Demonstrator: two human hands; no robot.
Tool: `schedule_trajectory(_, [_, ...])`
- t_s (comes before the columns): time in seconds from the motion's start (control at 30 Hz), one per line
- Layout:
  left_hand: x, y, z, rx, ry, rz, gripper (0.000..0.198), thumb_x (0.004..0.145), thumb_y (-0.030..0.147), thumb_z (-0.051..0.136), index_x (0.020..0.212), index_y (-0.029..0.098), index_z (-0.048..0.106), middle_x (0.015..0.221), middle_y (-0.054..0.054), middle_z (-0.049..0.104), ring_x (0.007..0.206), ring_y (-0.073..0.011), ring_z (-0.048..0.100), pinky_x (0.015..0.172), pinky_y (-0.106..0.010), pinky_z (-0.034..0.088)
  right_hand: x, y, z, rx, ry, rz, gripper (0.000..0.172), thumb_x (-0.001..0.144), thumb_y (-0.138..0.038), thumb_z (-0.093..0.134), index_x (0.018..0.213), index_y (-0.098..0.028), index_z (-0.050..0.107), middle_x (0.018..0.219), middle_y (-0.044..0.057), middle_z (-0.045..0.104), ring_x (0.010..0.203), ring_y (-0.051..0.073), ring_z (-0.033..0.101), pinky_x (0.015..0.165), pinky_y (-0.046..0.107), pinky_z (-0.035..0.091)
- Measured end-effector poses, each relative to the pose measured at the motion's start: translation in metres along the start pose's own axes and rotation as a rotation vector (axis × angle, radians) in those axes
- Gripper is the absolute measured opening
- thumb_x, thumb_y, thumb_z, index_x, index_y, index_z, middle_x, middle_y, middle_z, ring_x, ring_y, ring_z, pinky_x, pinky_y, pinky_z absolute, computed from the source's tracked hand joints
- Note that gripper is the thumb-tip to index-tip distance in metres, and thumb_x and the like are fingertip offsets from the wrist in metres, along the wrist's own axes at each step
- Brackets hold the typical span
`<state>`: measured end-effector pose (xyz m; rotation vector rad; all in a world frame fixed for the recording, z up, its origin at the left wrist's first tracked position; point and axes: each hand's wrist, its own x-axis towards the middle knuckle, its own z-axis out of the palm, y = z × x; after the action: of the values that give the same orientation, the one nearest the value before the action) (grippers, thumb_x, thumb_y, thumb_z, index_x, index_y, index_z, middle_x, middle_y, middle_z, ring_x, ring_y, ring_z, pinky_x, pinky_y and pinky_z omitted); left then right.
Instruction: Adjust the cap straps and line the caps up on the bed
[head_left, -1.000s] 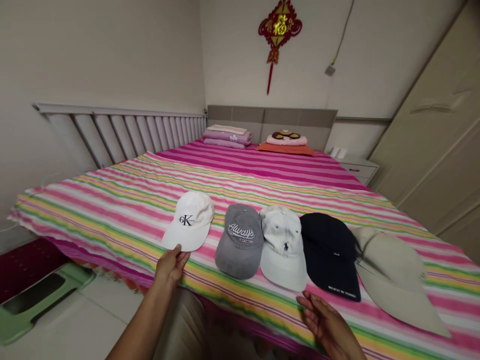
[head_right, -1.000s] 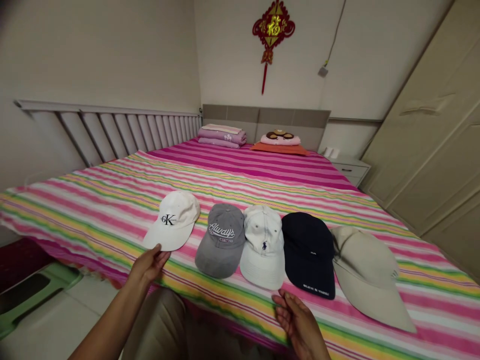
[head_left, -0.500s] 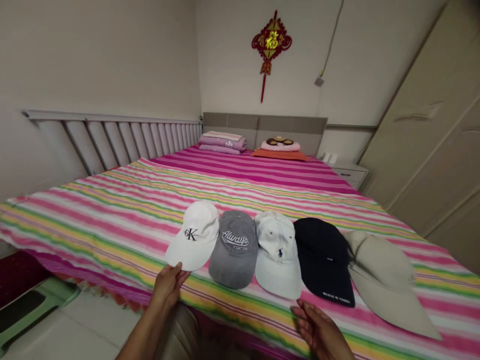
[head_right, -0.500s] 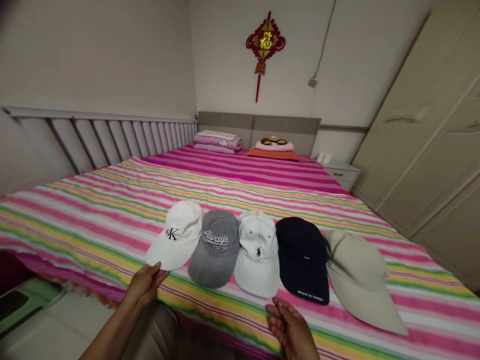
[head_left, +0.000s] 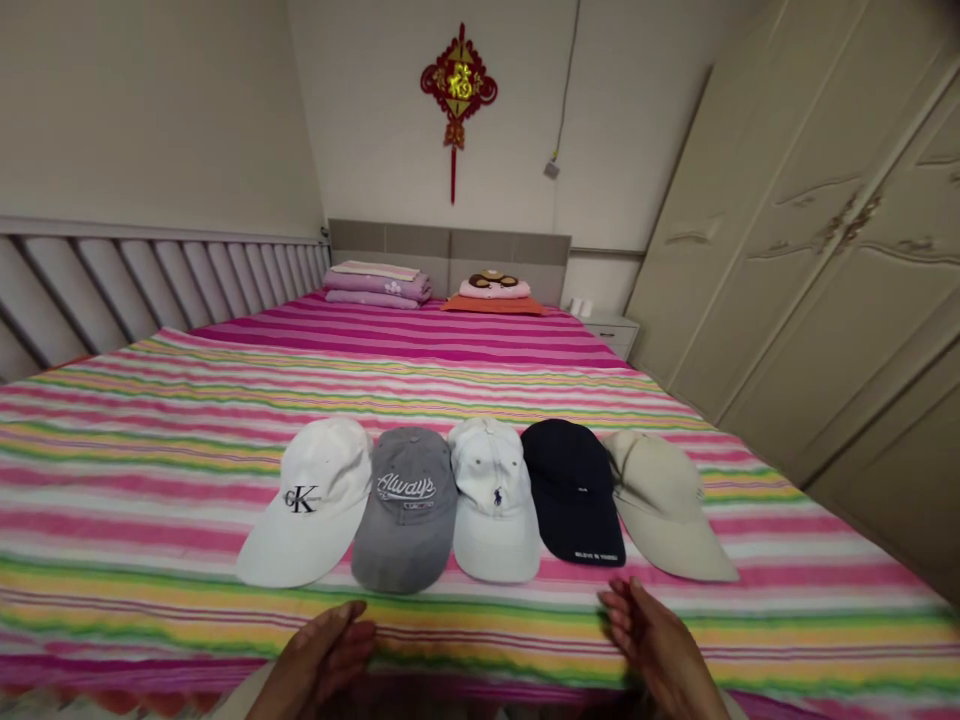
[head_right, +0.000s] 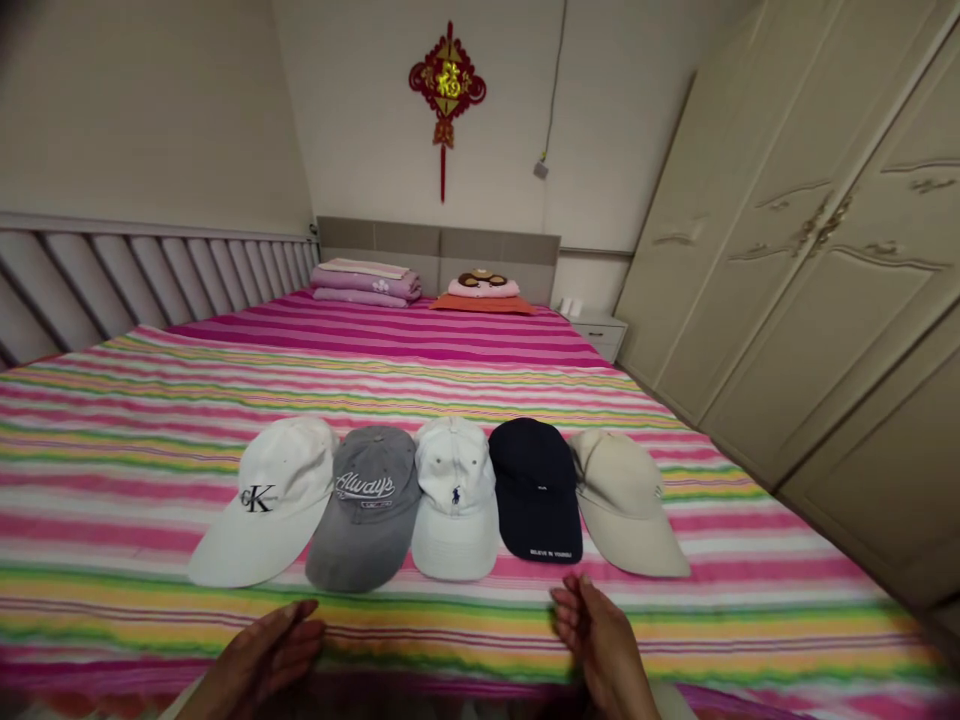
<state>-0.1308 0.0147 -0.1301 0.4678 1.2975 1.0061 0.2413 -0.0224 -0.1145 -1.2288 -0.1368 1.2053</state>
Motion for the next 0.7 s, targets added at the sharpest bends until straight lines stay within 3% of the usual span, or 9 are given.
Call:
schedule_trajectory(0.13, [-0.001, -0.001, 0.03, -0.113, -0.034, -0.038, 0.026, 0.068, 0.026, 0.065, 0.09, 0.014, 0.055, 0.087, -0.015, 0.067, 0.074, -0.023, 0.065, 0.063, -0.031, 0.053, 0.0, -0.018, 0.009, 0.02, -0.051, 0.14, 0.015, 0.074, -0.024, 0.062, 0.074, -0.01, 0.056, 0.06, 0.009, 0.067, 0.038, 0.008, 0.055, 0.035, 0.015, 0.045])
schedule_trajectory(0.3, [0.003, 0.002, 0.055, -0.169, 0.018, 0.029, 0.014, 0.069, 0.015, 0.063, 0.071, 0.015, 0.049, 0.065, -0.006, 0.066, 0.052, -0.0139, 0.062, 0.048, -0.023, 0.05, 0.007, -0.012, 0.024, 0.058, -0.046, 0.119, 0.016, 0.074, -0.017, 0.062, 0.064, -0.013, 0.051, 0.05, 0.002, 0.062, 0.032, 0.005, 0.05, 0.03, 0.011, 0.04])
schedule_trajectory(0.7, [0.003, 0.003, 0.058, -0.08, 0.027, 0.066, 0.013, 0.071, 0.015, 0.061, 0.067, 0.012, 0.049, 0.062, -0.006, 0.064, 0.048, -0.0123, 0.06, 0.046, -0.022, 0.049, 0.006, 0.002, 0.014, 0.093, -0.003, 0.049, 0.015, 0.074, -0.014, 0.062, 0.063, -0.014, 0.051, 0.048, -0.001, 0.06, 0.033, 0.004, 0.049, 0.032, 0.011, 0.043])
